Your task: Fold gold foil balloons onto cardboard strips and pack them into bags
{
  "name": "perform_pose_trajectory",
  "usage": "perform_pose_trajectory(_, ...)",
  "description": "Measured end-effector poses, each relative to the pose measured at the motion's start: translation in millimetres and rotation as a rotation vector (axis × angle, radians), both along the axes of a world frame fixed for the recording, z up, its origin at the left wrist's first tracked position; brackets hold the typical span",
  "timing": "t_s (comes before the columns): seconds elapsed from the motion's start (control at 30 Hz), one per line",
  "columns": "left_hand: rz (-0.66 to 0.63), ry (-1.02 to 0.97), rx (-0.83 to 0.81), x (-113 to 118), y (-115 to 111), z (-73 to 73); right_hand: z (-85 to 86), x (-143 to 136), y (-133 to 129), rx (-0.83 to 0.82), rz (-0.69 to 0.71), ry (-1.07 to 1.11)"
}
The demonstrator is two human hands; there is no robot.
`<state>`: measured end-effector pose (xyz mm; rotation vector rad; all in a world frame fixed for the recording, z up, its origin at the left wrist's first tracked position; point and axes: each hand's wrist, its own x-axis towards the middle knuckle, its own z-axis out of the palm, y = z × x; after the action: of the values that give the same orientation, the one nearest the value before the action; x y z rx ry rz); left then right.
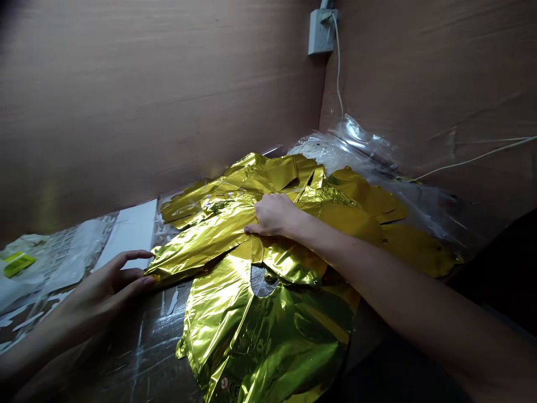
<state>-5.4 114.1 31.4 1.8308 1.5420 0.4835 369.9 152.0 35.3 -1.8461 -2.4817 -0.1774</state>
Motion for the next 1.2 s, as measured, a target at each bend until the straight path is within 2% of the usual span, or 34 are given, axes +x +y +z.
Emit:
perform_pose_trajectory(0.1,-0.062,-0.022,-0.037,-2,2,-0.2,-1.4,1,1,-0.003,0.01,-0.001)
perform_pose_trajectory(0.27,-0.048,-0.002,-0.036,-4,4,-1.1,-2.8,4,3,-0.017,-0.005,0.021)
perform_pose_trajectory(0.4,-0.106,0.107,-0.04,-9,4,8.3,-3.8,4,4,-0.023,-0.012,0.046)
perform_pose_trajectory(0.47,-0.129,0.248,0.078,-9,1,18.4,-3.8,4,4,-0.037,-0.014,0.05)
perform_pose_trajectory(0.53,-0.155,0.369,0.345,-2,-6,28.3,-3.4,4,4,-0.051,-0.013,0.043)
perform_pose_trajectory(0.6,-0.264,0.432,0.612,14,-14,32.7,-2.8,4,3,-0.054,-0.004,0.03)
perform_pose_trajectory(0.67,-0.476,0.487,0.707,35,-22,28.9,-2.3,4,3,-0.048,0.003,0.023)
perform_pose_trajectory(0.73,-0.664,0.578,0.674,53,-28,18.8,-2.1,5,3,-0.049,-0.003,0.026)
perform_pose_trajectory(0.8,-0.76,0.652,0.615,63,-31,7.3,-1.9,5,2,-0.057,-0.01,0.033)
perform_pose_trajectory(0.93,-0.736,0.673,0.545,61,-35,-7.4,-2.3,6,1,-0.055,-0.009,0.069)
perform_pose_trajectory(1.2,-0.769,0.618,0.509,53,-36,-12.1,-7.5,6,5,-0.057,-0.018,0.158)
